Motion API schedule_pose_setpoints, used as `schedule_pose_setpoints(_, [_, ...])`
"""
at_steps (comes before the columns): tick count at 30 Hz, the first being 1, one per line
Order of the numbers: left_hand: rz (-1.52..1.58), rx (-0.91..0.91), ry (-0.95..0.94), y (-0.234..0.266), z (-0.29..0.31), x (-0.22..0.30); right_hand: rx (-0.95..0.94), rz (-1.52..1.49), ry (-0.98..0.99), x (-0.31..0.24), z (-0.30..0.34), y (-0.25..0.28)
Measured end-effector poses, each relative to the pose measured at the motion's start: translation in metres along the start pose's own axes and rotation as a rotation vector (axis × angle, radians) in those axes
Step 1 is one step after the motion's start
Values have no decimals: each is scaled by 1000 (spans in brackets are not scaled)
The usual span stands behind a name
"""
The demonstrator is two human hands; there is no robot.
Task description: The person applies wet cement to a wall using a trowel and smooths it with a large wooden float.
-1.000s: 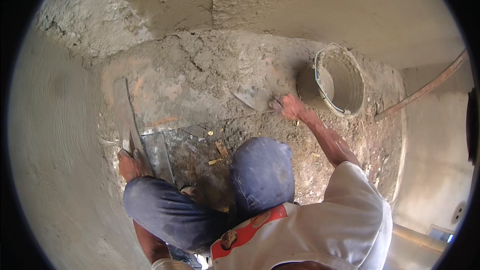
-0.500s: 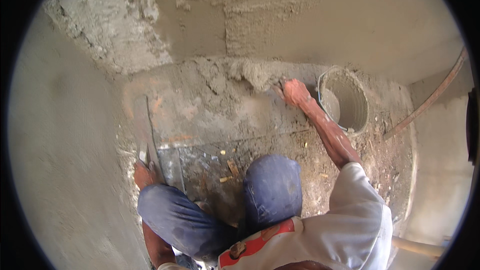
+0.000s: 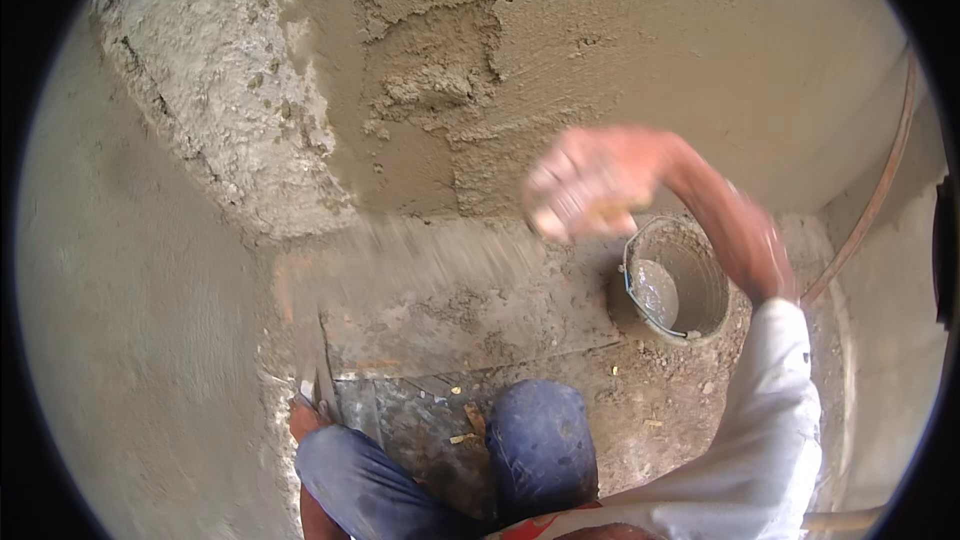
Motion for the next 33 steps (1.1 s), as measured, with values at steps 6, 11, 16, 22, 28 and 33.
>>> schedule_pose_setpoints(6, [-2,-100,1,10,5,23,762,610,-16,-23,54,124])
schedule_pose_setpoints(11, [-11,-7,-17,-12,-2,-12,1065,363,199,-4,114,94])
schedule_pose_setpoints(16, [5,-71,-87,-36,-15,0,917,795,100,59,30,15])
schedule_pose_setpoints(22, [31,-57,-37,-22,-10,-13,854,1539,160,83,-116,24])
schedule_pose_setpoints(28, [81,-93,-41,-7,1,4,1081,1452,14,78,-74,76])
schedule_pose_setpoints(33, [42,-61,-57,1,-1,-5,1174,1445,40,72,-19,102])
Point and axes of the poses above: each hand's wrist, its own z-axis away from the middle knuckle, its own y-axis out of the back of the hand, x = y × z, the point moved 6 cm from there along -z, towards the middle knuckle, and after that the axes turned 13 degrees about y, right-handed, at the moved point
